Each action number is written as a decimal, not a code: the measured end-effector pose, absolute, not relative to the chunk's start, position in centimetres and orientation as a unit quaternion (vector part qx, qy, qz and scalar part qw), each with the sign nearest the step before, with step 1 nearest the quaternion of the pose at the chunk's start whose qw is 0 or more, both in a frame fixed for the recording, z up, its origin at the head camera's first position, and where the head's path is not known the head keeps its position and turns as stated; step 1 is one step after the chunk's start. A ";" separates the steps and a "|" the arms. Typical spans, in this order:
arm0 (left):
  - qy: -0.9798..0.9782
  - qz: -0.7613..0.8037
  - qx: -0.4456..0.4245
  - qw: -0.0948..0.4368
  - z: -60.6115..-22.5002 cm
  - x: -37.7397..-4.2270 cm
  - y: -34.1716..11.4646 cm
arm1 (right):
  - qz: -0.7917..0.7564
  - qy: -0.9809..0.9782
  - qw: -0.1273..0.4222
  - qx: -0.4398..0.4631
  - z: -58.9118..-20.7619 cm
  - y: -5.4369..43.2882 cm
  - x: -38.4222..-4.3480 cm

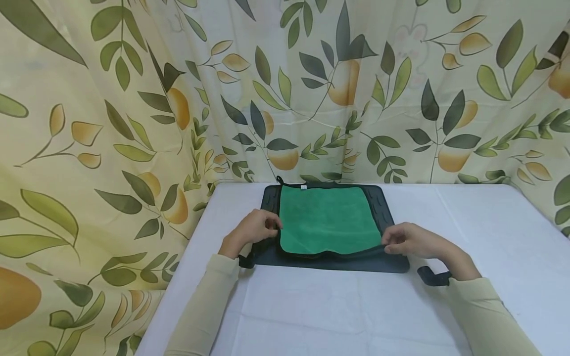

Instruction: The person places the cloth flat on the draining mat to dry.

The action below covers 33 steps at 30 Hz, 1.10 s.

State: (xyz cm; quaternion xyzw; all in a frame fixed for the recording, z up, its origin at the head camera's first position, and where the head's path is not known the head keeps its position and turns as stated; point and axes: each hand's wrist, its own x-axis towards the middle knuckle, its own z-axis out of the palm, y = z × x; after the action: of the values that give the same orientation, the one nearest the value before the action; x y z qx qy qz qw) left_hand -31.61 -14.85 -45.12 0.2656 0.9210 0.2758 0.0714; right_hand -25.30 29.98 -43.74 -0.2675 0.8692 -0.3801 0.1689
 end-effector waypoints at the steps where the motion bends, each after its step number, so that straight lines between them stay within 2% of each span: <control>1: 0.920 0.271 0.270 0.083 -45.1 -31.5 -14.8 | -0.381 0.868 0.173 -0.269 -43.8 30.0 -25.3; 7: 0.906 0.261 0.305 0.135 -44.7 -30.7 -14.1 | -0.365 0.875 0.184 -0.259 -44.0 30.2 -25.4; 14: 0.881 0.287 0.344 0.151 -44.2 -30.2 -13.8 | -0.363 0.874 0.186 -0.264 -44.0 30.3 -25.4; 21: 0.873 0.346 0.302 0.164 -43.7 -30.6 -15.3 | -0.374 0.864 0.197 -0.273 -43.7 30.2 -25.2; 33: 0.878 0.358 0.266 0.171 -44.0 -31.2 -17.3 | -0.386 0.851 0.218 -0.281 -43.5 29.7 -25.0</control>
State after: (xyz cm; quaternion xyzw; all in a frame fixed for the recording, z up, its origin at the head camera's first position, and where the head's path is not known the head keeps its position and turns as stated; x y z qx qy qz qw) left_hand -31.24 -17.31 -44.02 0.2658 0.8784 0.3585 0.1711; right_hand -25.03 29.70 -43.48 -0.2811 0.8513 -0.3856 0.2179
